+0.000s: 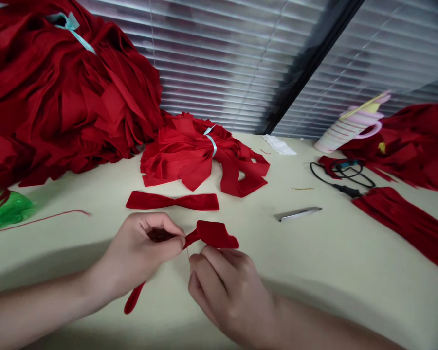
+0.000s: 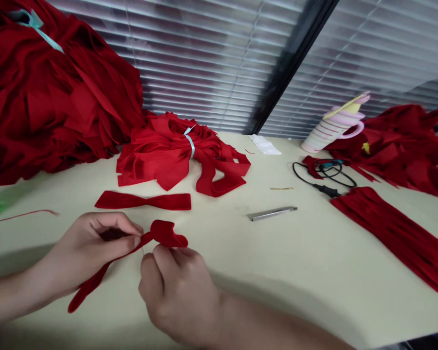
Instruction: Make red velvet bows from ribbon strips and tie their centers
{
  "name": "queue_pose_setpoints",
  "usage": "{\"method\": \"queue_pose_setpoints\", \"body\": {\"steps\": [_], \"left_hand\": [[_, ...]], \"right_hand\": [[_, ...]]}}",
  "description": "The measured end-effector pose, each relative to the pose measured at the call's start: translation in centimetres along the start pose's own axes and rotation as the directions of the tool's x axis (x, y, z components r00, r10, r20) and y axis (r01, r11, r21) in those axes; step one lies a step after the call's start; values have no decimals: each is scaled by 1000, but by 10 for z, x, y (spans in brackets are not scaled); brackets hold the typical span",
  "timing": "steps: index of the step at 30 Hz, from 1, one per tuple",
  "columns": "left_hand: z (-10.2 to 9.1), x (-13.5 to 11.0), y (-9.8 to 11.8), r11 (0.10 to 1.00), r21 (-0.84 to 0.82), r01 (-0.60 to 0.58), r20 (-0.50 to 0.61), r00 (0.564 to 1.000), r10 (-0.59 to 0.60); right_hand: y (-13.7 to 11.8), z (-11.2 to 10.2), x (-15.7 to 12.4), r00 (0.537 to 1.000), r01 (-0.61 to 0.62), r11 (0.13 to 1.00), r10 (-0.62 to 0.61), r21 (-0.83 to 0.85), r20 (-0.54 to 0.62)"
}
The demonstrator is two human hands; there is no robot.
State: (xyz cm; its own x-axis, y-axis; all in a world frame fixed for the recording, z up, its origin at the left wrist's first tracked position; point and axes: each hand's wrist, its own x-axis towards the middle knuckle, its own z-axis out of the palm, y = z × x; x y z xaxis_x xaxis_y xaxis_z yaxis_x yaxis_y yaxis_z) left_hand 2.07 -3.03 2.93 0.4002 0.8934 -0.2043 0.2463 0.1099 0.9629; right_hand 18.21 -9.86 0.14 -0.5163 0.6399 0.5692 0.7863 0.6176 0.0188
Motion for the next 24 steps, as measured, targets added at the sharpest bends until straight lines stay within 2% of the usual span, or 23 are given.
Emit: {"method": "queue_pose_setpoints", "body": {"steps": [4, 8, 11, 14, 16, 17, 18, 19, 21, 23, 24], "left_hand": [[-1, 2, -1, 975, -192, 111, 30, 994, -107], [-2, 3, 1, 947, -284, 153, 67, 988, -140], [-2, 0, 1, 918, -350, 189, 125, 980, -154], [-3, -4, -2, 932, -318, 175, 241, 965, -99], [-3, -8, -4, 978, -204, 54, 342, 940, 19], [-4, -11, -5, 990, -129, -58, 382, 918, 103], [-4, -13, -6, 979, -47, -198, 406, 892, 200], [-4, -15, -6, 936, 42, -350, 415, 858, 302], [-5, -18, -5, 769, 230, -597, 458, 763, 456], [-6, -21, -4, 597, 363, -715, 527, 686, 501], [-6, -21, -4, 543, 402, -737, 551, 668, 500]], "right_hand": [[2, -1, -1, 985, -172, 967, 171, 186, 22], [4, -4, 0, 940, -328, 847, 335, 417, 60], [5, -6, 4, 892, -434, 644, 406, 630, 199], [9, -8, 6, 849, -506, 404, 391, 762, 356], [12, -11, 6, 824, -533, 273, 381, 801, 419], [14, -12, 6, 820, -540, 237, 364, 808, 441], [17, -14, 7, 823, -543, 233, 340, 807, 455], [19, -15, 7, 835, -537, 265, 304, 801, 459], [22, -17, 10, 866, -499, 392, 214, 773, 451], [22, -18, 11, 898, -427, 530, 153, 732, 413], [21, -18, 11, 911, -390, 594, 142, 703, 386]]}}
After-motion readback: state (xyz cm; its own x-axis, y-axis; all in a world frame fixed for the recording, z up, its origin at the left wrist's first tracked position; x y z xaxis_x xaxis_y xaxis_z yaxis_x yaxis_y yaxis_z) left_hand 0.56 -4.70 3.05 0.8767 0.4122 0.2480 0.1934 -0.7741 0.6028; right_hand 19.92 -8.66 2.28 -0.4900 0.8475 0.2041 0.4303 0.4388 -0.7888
